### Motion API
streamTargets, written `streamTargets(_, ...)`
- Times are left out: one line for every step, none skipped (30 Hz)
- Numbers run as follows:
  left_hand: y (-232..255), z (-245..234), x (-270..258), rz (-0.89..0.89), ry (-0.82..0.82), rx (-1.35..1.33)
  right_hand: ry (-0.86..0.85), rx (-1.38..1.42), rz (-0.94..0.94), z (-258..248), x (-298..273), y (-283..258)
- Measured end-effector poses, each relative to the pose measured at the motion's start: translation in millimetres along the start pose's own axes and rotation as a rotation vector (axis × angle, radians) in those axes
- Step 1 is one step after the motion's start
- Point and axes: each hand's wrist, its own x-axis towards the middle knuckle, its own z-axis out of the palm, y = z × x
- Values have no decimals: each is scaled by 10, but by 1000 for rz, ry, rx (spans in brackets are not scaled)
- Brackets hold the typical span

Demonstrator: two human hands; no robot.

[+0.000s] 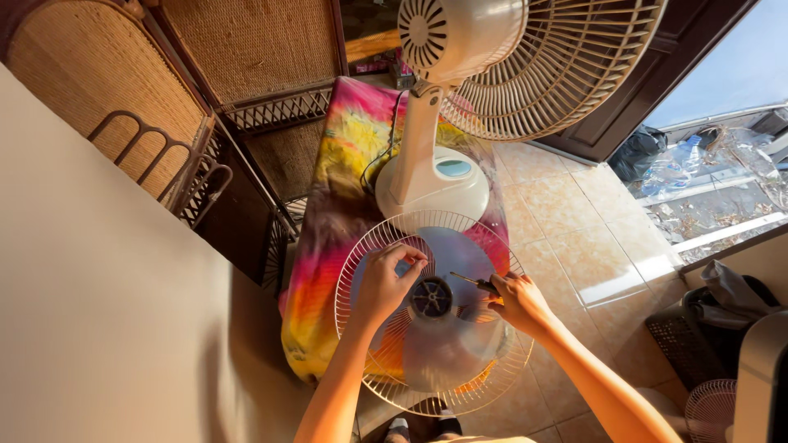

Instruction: The person uses a screwdriver to remove screws from the front grille and neck of a standing electric fan. They detach the front grille and set it aside, then continue unscrewing the neck joint. The fan blades and rear housing remain in place during the clip.

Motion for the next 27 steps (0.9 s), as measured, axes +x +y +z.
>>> streamTargets(22, 20, 18, 16, 0, -24, -12, -3, 11, 6, -3, 7)
streamTargets(43, 32, 34, 32, 1, -49, -23, -6, 23, 5, -4, 9)
streamTargets(62, 41, 45, 50, 1, -74, -34, -11, 35, -13, -12, 13)
streamTargets(81, 42, 45, 26, 6, -29, 5, 5, 28, -43, -25, 18)
streamTargets(93, 30, 44, 2, 15, 17, 44, 21, 17, -85, -25, 27)
streamTargets(104, 14, 42, -21, 24, 63, 84, 36, 6, -131, -27, 29)
streamTargets(112, -12, 46, -10, 42, 39, 118, 53, 21, -196, -9, 40)
streamTargets(118, -40, 51, 2, 60, 15, 152, 70, 36, -284, 15, 65)
streamTargets(122, -69, 42, 12, 78, -9, 184, 88, 51, -358, 48, 79)
streamTargets(124, -100, 30, -10, 93, -20, 221, 114, 81, -434, 90, 94)
streamTargets(128, -127, 29, -31, 109, -32, 258, 138, 113, -519, 133, 116)
streamTargets(134, -150, 31, -53, 124, -44, 295, 163, 144, -589, 200, 128)
streamTargets(139, -167, 42, -17, 137, -29, 322, 249, 144, -639, 299, 127)
streamTargets(145, -176, 69, 19, 150, -13, 348, 335, 145, -678, 418, 121)
streamTargets(150, -184, 101, 55, 163, 4, 373, 422, 144, -700, 554, 107)
streamTargets(156, -179, 137, 118, 185, 71, 349, 495, 186, -696, 709, 77)
streamTargets(163, -155, 181, 181, 207, 138, 323, 567, 228, -670, 880, 32)
streamTargets(162, -137, 224, 244, 227, 205, 296, 638, 270, -627, 1033, -19)
streamTargets(151, -120, 270, 258, 244, 247, 266, 689, 255, -578, 1159, -66)
streamTargets(135, -103, 316, 273, 260, 290, 235, 740, 240, -520, 1277, -118)
streamTargets(116, -101, 354, 288, 275, 335, 205, 792, 223, -459, 1390, -179)
streamTargets(95, -104, 384, 298, 296, 377, 214, 890, 191, -403, 1484, -241)
streamTargets(72, -117, 404, 308, 316, 422, 222, 990, 157, -344, 1569, -312)
streamTargets(47, -136, 417, 317, 336, 467, 229, 1089, 124, -301, 1641, -378)
streamTargets(18, -160, 420, 314, 341, 522, 213, 1121, 130, -267, 1695, -434)
streamTargets(-10, -185, 423, 312, 347, 576, 197, 1152, 136, -241, 1746, -488)
streamTargets(-35, -207, 418, 308, 351, 630, 180, 1183, 144, -222, 1775, -532)
